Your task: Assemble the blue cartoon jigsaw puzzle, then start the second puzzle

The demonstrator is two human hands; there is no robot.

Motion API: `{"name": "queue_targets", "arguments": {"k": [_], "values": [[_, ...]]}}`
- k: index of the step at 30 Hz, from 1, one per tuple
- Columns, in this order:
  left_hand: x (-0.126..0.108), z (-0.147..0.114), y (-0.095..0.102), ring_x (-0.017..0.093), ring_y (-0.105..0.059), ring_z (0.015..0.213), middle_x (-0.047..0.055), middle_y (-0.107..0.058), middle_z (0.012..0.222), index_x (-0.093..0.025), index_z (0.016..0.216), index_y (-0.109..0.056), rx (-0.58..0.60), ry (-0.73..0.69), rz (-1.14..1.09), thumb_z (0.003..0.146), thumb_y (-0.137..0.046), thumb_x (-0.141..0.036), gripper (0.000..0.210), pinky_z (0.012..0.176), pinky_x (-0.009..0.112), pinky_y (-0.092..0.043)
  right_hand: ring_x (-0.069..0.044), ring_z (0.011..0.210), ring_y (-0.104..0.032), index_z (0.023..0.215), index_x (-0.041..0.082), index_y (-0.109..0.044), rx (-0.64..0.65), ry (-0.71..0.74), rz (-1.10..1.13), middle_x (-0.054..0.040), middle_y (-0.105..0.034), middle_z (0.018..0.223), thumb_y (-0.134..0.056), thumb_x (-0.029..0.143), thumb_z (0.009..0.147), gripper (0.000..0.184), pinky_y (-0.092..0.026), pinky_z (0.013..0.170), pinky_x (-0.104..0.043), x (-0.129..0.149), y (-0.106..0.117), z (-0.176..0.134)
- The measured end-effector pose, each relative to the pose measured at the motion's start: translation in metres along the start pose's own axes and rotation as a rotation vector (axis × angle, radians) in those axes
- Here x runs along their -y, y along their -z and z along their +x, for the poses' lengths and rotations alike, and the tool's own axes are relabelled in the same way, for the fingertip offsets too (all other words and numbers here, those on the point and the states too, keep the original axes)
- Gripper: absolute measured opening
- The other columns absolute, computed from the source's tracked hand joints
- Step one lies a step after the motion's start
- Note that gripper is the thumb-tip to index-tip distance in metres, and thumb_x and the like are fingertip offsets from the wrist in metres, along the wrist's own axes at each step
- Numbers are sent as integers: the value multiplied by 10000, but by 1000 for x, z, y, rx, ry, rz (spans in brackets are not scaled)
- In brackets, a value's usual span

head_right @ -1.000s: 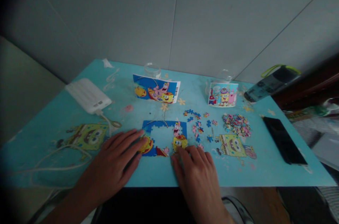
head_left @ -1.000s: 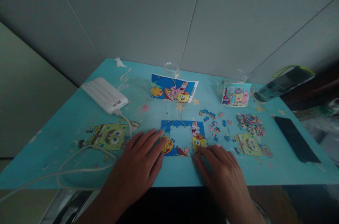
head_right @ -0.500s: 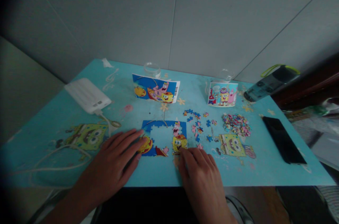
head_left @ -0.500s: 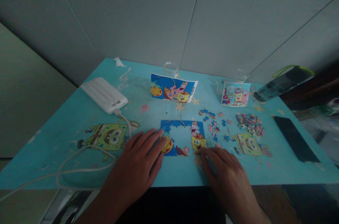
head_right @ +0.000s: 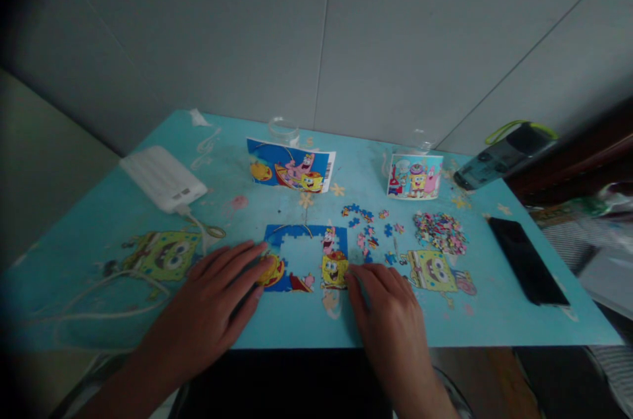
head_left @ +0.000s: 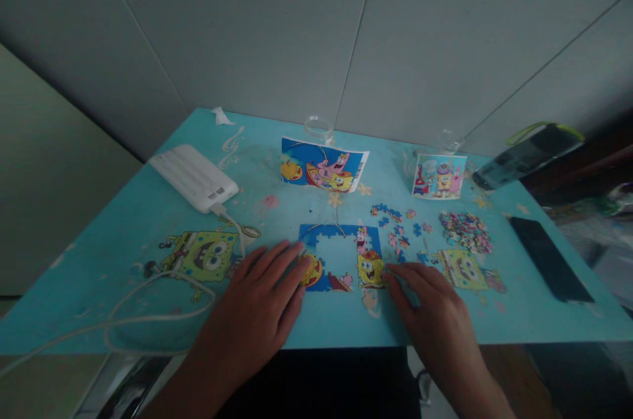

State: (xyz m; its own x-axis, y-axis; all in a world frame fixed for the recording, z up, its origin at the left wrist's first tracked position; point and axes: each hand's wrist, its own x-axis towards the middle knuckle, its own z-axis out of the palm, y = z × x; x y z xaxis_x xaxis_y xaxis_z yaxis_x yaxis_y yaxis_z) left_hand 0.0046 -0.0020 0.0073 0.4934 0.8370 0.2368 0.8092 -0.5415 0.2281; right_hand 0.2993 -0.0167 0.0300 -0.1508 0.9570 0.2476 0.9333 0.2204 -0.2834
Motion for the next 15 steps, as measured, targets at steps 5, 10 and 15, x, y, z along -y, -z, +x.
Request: {"name": "queue_targets", "arguments": {"k": [5,10,15], "values": [[0,0,0,299,-453,1389,67,-509,1516,-237,1393,-565,0,4,-6,989,-505,-253,409,1142,552,-361,-256,1013,-617,1281,271,-663,127,159,17,-96,-654,1156,-555,215,997,309,-524,883,-443,8,2,-4],[-1,1,1,301,-466,1376,72,-521,1503,-236,1388,-565,-3,3,-14,985,-505,-247,408,1135,551,-368,-277,1013,-589,1256,322,-685,185,181,-41,-90,-640,1168,-601,218,973,313,-496,853,-461,12,4,-4],[1,0,-1,296,-448,1385,68,-498,1522,-244,1403,-548,14,0,-16,990,-504,-259,415,1132,552,-365,-277,1037,-573,1260,342,-683,205,178,-62,-81,-638,1192,-602,215,971,326,-470,871,-455,8,7,-4]]}}
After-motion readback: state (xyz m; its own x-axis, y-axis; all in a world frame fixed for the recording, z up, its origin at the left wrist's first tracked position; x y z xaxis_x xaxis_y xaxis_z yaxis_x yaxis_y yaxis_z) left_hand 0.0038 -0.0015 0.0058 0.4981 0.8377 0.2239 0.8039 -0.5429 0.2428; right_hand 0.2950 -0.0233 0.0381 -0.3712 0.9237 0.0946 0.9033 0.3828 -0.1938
